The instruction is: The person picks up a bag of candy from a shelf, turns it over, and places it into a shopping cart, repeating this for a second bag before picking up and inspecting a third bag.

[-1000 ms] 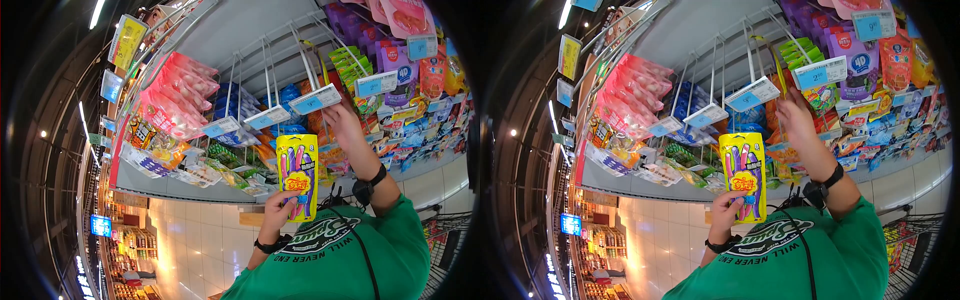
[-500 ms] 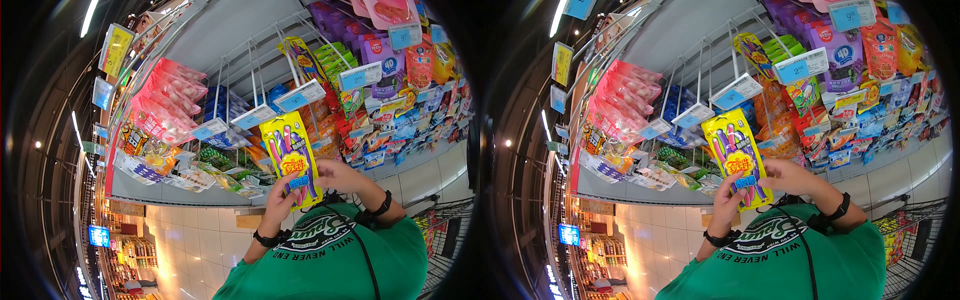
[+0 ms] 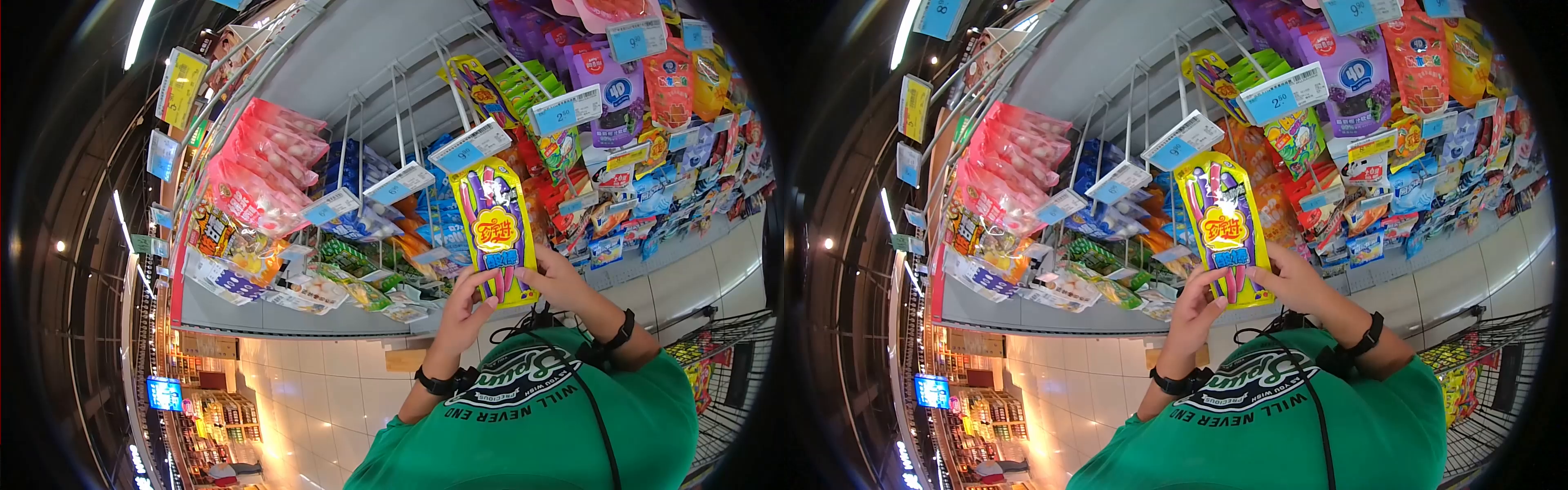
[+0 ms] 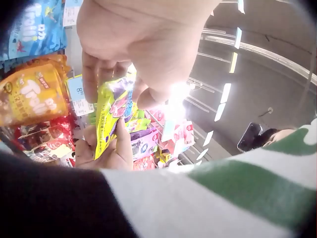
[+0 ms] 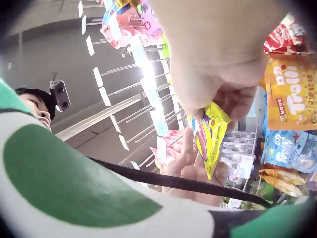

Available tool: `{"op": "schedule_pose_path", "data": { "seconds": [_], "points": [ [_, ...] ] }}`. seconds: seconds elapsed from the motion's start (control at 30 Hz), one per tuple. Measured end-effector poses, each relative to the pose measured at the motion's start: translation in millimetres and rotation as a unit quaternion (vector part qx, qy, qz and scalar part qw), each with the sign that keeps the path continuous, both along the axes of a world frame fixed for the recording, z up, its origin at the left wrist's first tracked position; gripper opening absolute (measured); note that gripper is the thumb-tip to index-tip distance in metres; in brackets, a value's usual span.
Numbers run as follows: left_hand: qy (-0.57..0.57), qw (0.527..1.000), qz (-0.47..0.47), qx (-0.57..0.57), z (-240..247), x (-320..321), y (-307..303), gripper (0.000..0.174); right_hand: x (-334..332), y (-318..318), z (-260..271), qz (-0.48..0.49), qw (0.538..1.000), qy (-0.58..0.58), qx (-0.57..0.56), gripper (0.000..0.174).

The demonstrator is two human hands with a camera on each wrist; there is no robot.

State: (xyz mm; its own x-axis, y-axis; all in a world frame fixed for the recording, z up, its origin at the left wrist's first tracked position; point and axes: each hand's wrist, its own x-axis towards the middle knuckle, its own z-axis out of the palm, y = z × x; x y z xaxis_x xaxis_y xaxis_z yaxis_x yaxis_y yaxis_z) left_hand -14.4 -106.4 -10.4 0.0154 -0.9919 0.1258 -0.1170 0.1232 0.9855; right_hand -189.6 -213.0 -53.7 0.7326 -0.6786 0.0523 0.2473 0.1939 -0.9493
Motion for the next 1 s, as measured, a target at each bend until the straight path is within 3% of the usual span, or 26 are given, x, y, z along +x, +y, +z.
{"op": "schedule_pose_path", "data": {
  "seconds": [0.1, 0.2, 0.37, 0.7, 0.8, 0.87, 1.0],
  "points": [
    [0.001, 1.000, 0.000, -0.002, 3.2, -3.0, 2.1, 0.037, 1.0, 1.6, -3.4, -0.016, 1.000, -0.022, -0.005, 0.031],
    [0.006, 1.000, 0.007, -0.007, 4.6, -5.2, 5.0, 0.037, -5.0, 6.3, -2.6, -0.013, 0.997, 0.030, -0.075, 0.032],
    [-0.033, 0.999, 0.009, 0.007, 9.7, -7.6, 1.4, 0.042, -3.8, 7.6, 1.2, -0.033, 0.996, -0.076, 0.013, 0.034],
    [0.022, 1.000, -0.002, 0.019, 19.9, -23.2, -18.9, 0.049, -8.7, -6.2, 11.0, -0.084, 0.992, -0.085, 0.033, 0.031],
    [0.005, 1.000, 0.025, 0.009, 16.4, -21.5, -15.0, 0.042, -14.9, -5.6, 7.1, -0.073, 0.995, -0.055, 0.026, 0.030],
    [-0.141, 0.989, 0.024, -0.026, 2.8, -8.1, -10.6, 0.031, -19.2, 0.5, 3.1, -0.063, 0.997, -0.031, -0.030, 0.029],
    [-0.123, 0.992, 0.038, -0.013, 4.6, -13.0, -7.2, 0.022, -23.4, 9.5, -0.4, -0.053, 0.995, -0.041, -0.070, 0.030]
  ]
}}
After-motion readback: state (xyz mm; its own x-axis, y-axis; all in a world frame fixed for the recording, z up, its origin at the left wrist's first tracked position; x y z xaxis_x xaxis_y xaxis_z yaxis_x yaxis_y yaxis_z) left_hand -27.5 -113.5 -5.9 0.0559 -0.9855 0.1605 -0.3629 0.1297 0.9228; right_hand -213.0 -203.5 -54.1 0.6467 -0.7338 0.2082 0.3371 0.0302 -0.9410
